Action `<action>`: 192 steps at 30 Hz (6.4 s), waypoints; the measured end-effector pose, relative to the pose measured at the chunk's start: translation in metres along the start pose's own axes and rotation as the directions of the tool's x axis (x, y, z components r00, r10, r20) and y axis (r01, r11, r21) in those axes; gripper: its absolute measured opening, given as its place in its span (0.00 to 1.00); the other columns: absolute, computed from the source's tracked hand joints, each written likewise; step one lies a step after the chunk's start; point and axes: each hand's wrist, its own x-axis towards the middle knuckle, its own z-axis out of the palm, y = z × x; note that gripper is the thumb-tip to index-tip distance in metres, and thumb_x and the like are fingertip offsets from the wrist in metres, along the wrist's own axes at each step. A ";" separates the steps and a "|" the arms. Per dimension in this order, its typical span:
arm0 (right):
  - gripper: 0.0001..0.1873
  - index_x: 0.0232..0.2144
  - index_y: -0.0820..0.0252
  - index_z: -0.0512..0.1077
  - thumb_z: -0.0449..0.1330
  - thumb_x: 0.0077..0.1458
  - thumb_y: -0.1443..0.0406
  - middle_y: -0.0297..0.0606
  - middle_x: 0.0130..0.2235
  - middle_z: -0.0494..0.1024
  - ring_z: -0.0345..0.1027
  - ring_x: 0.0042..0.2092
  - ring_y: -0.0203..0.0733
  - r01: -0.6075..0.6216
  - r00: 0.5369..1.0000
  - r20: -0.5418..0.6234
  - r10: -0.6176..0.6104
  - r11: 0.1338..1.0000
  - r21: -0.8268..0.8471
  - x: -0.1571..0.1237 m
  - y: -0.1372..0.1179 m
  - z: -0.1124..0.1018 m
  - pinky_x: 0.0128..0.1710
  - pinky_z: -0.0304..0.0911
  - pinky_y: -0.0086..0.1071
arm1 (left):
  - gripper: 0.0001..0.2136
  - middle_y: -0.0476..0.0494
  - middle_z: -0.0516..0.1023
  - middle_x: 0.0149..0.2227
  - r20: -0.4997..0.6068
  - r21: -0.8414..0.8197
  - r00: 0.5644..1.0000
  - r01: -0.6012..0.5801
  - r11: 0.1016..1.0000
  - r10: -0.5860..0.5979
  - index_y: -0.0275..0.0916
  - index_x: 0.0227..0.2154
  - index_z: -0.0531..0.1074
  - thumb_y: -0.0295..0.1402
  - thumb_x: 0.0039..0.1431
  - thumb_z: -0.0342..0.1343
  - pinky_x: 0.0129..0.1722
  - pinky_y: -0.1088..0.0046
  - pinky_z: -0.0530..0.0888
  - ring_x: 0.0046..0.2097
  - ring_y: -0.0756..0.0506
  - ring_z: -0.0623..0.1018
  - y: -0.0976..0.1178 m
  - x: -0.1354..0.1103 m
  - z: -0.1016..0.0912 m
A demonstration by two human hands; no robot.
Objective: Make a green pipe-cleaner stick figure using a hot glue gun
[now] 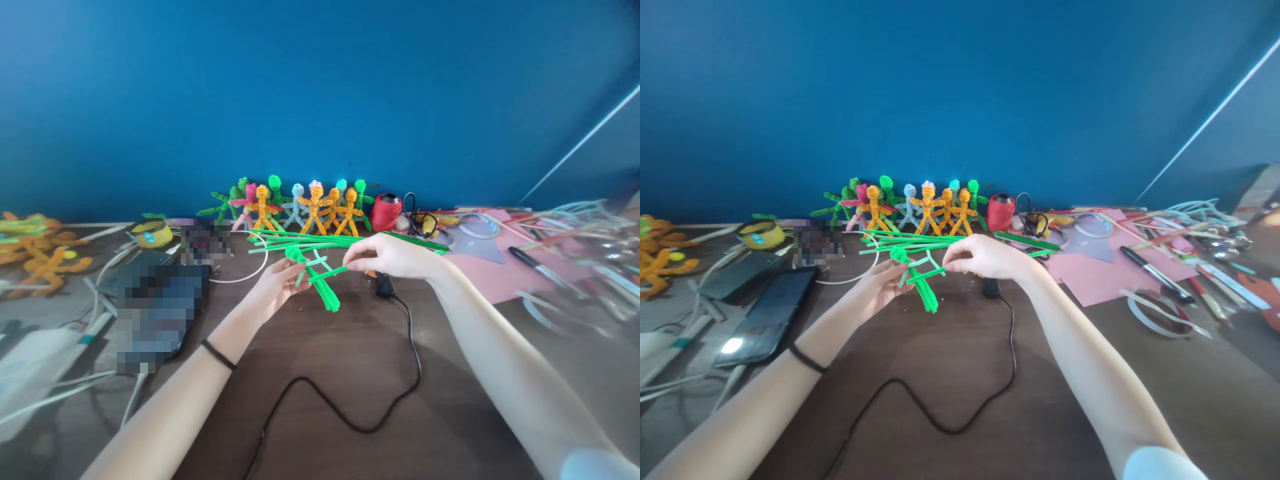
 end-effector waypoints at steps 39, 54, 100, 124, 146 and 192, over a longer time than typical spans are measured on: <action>0.17 0.28 0.62 0.74 0.57 0.50 0.54 0.34 0.26 0.72 0.58 0.25 0.32 -0.032 0.991 -0.132 0.027 0.999 -0.037 0.004 0.009 0.004 0.25 0.49 0.28 | 0.06 0.47 0.76 0.22 0.262 0.240 0.965 -0.050 0.970 -0.015 0.32 0.21 0.73 0.30 0.42 0.64 0.31 0.75 0.66 0.27 0.52 0.73 0.010 -0.023 0.024; 0.14 0.34 0.62 0.74 0.49 0.59 0.63 0.36 0.32 0.76 0.66 0.33 0.36 0.223 0.974 -0.043 -0.223 0.975 -0.010 0.010 0.007 0.039 0.32 0.58 0.28 | 0.05 0.48 0.76 0.22 0.271 -0.012 0.950 -0.156 0.988 0.153 0.33 0.23 0.76 0.27 0.42 0.65 0.29 0.78 0.70 0.26 0.53 0.74 0.019 -0.029 0.031; 0.15 0.35 0.61 0.69 0.43 0.62 0.64 0.41 0.30 0.77 0.70 0.30 0.41 0.097 0.993 -0.013 -0.116 0.883 -0.460 -0.003 -0.035 0.088 0.27 0.48 0.30 | 0.08 0.49 0.75 0.21 -0.027 0.081 0.988 -0.150 0.985 0.152 0.33 0.19 0.75 0.25 0.33 0.67 0.26 0.76 0.67 0.25 0.52 0.73 0.019 -0.019 0.022; 0.19 0.51 0.53 0.68 0.48 0.59 0.61 0.38 0.36 0.78 0.69 0.32 0.39 0.067 0.992 -0.088 -0.091 0.968 -0.242 -0.004 -0.027 0.061 0.31 0.55 0.29 | 0.06 0.45 0.80 0.28 -0.039 -0.054 0.995 -0.092 0.994 0.090 0.34 0.26 0.76 0.22 0.41 0.63 0.35 0.78 0.75 0.32 0.50 0.78 0.021 -0.011 0.012; 0.13 0.26 0.59 0.70 0.48 0.58 0.65 0.34 0.25 0.72 0.61 0.26 0.34 0.024 0.984 -0.171 -0.047 0.990 -0.137 0.000 -0.020 0.069 0.28 0.49 0.27 | 0.05 0.49 0.74 0.20 -0.073 -0.127 0.993 -0.098 0.987 0.089 0.33 0.18 0.72 0.23 0.43 0.61 0.29 0.80 0.71 0.26 0.54 0.73 0.021 -0.013 0.015; 0.14 0.36 0.64 0.75 0.52 0.55 0.63 0.33 0.23 0.68 0.56 0.24 0.32 0.118 0.948 -0.317 -0.035 0.962 0.248 0.010 0.005 0.043 0.24 0.51 0.27 | 0.10 0.50 0.69 0.19 0.145 0.231 0.989 -0.022 0.973 -0.013 0.33 0.17 0.71 0.32 0.37 0.66 0.23 0.77 0.60 0.23 0.55 0.66 0.020 -0.018 0.016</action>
